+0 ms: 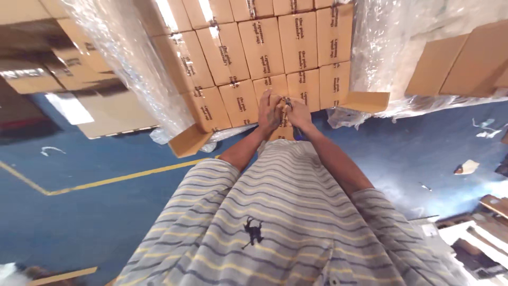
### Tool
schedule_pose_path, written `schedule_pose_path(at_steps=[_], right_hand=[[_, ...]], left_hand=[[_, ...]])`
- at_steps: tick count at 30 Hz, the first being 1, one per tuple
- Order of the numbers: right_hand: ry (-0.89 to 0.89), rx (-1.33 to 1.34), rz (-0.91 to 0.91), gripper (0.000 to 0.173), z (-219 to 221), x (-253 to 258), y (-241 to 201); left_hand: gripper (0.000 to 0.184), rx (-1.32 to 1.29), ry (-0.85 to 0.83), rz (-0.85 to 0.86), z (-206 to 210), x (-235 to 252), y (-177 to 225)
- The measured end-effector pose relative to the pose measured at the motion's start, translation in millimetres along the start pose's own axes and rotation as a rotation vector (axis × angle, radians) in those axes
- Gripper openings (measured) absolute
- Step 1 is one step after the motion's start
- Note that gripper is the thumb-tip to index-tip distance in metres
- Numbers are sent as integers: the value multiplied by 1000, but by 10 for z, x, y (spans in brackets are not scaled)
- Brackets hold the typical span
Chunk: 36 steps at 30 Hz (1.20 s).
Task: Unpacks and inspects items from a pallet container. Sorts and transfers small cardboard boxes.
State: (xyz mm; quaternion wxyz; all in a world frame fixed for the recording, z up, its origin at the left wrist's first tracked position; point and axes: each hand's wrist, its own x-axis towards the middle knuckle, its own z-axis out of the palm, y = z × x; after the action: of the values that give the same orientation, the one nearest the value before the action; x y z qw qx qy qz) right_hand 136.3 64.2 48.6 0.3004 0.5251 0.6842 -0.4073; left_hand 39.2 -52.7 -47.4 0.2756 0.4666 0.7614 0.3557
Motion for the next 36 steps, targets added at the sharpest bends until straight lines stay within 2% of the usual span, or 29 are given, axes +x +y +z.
schedule_pose_path(at_steps=[3, 6, 10, 14, 17, 19, 22, 25, 28, 30, 32, 36], right_hand=[[52, -28, 67, 39, 17, -92, -155], [120, -39, 98, 41, 64, -147, -207], [96, -68, 109, 42, 30, -113, -289], [57, -162, 65, 39, -12, -150, -360], [-154, -254, -20, 34, 75, -341, -76], [-217, -292, -48, 35, 81, -442, 156], [-224, -49, -119, 37, 110, -368, 513], [-192, 289, -136, 39, 186, -98, 670], [-147, 345, -104, 41, 161, 48, 585], [-111, 330, -114, 44, 139, 39, 512], [-8, 321, -157, 45, 139, 36, 437], [207, 311, -221, 43, 72, -93, 399]], left_hand=[[39, -3, -86, -58, -64, 107, 69], [48, 12, -81, -78, -67, 190, 98], [54, 43, -73, -115, -67, 226, 114], [50, 10, -35, -151, -39, 201, 111], [48, 1, 9, -183, -35, 201, 124], [51, 25, -43, -265, -76, 286, 172], [68, 117, -135, -435, -141, 380, 230], [55, 25, -186, -469, -254, 480, 216], [33, -162, -187, -393, -374, 498, 136], [28, -242, -191, -374, -472, 417, 96], [33, -247, -145, -440, -571, 353, 20], [44, -257, 242, -830, -662, 271, -16]])
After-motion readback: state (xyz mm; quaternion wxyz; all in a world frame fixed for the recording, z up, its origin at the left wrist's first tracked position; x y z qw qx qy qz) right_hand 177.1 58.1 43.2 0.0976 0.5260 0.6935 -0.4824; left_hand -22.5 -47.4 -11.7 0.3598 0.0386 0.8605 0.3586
